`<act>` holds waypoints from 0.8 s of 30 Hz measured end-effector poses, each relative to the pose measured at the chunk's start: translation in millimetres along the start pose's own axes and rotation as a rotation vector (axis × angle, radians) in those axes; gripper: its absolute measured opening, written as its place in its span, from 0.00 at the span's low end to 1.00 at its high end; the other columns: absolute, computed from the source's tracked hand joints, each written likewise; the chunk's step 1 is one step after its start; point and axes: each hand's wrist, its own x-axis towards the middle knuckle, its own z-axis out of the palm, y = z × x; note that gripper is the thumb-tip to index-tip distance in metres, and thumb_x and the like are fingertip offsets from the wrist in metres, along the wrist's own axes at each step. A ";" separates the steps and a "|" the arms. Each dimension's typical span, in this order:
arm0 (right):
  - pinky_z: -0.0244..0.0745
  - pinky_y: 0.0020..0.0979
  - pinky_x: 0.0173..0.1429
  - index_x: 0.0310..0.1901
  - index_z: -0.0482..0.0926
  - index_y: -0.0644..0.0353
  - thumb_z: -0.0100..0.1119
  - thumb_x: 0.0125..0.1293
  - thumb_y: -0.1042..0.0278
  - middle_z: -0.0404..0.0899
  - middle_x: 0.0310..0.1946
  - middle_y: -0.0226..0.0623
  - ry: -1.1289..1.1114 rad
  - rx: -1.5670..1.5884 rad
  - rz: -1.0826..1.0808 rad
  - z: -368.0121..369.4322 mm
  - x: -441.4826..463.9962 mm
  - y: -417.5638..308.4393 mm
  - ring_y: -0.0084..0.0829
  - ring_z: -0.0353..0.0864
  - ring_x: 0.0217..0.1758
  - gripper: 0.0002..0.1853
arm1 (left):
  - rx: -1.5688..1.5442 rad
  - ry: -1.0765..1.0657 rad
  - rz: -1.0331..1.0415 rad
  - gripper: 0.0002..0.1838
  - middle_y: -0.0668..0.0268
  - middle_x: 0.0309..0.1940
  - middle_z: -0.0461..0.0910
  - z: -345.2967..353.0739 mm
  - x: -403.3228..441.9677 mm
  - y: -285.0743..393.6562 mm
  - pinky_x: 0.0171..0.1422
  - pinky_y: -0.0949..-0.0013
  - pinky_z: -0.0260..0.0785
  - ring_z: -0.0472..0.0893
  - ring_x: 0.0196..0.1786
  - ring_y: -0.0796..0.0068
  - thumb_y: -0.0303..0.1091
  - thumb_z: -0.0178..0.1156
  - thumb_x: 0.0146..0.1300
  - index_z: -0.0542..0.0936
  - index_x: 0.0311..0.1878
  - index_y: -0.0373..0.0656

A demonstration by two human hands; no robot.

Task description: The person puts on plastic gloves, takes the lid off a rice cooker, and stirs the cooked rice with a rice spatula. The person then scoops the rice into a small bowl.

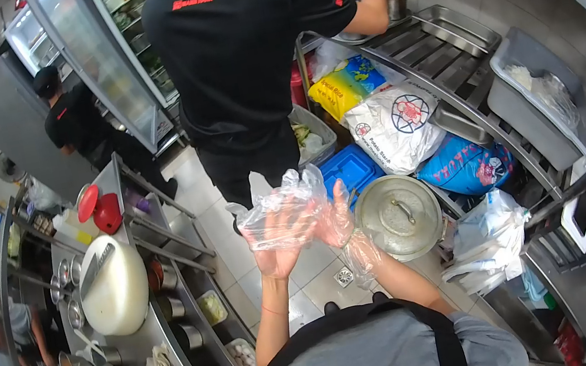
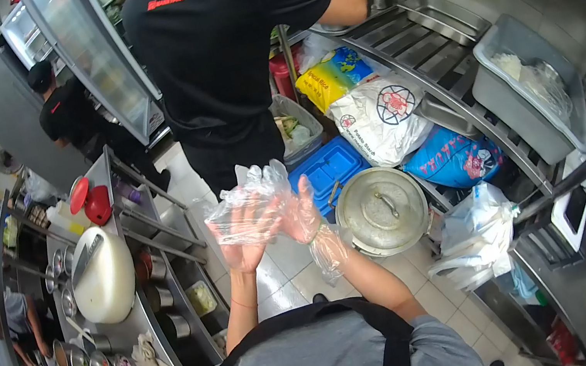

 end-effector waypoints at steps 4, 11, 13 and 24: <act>0.73 0.20 0.35 0.47 0.76 0.63 0.60 0.60 0.72 0.79 0.36 0.33 0.281 -0.569 -0.263 -9.0 19.0 -16.1 0.19 0.76 0.32 0.14 | -0.011 0.032 -0.127 0.47 0.59 0.72 0.46 -9.1 -10.4 34.2 0.71 0.36 0.40 0.46 0.71 0.40 0.75 0.32 0.56 0.45 0.72 0.54; 0.73 0.25 0.42 0.55 0.72 0.60 0.66 0.56 0.63 0.76 0.39 0.31 0.515 -1.540 -0.834 -30.7 16.5 -47.0 0.22 0.75 0.37 0.25 | 0.357 -0.009 -0.306 0.45 0.55 0.72 0.47 -53.1 -11.2 29.4 0.71 0.43 0.46 0.51 0.70 0.38 0.74 0.30 0.57 0.51 0.72 0.55; 0.71 0.28 0.48 0.56 0.73 0.58 0.68 0.53 0.60 0.77 0.43 0.34 0.208 -1.569 -0.125 -19.0 12.2 -42.6 0.23 0.75 0.42 0.28 | 0.330 -0.126 -0.446 0.45 0.54 0.71 0.47 -65.1 -13.7 33.3 0.70 0.45 0.49 0.53 0.69 0.37 0.75 0.30 0.57 0.52 0.72 0.55; 0.70 0.26 0.52 0.49 0.78 0.57 0.67 0.55 0.66 0.79 0.34 0.30 -0.191 -1.325 0.280 -33.9 39.0 -43.8 0.23 0.76 0.39 0.19 | 0.272 -0.038 -0.804 0.53 0.50 0.71 0.48 -79.3 -32.1 37.4 0.68 0.45 0.52 0.58 0.66 0.33 0.80 0.31 0.50 0.46 0.72 0.52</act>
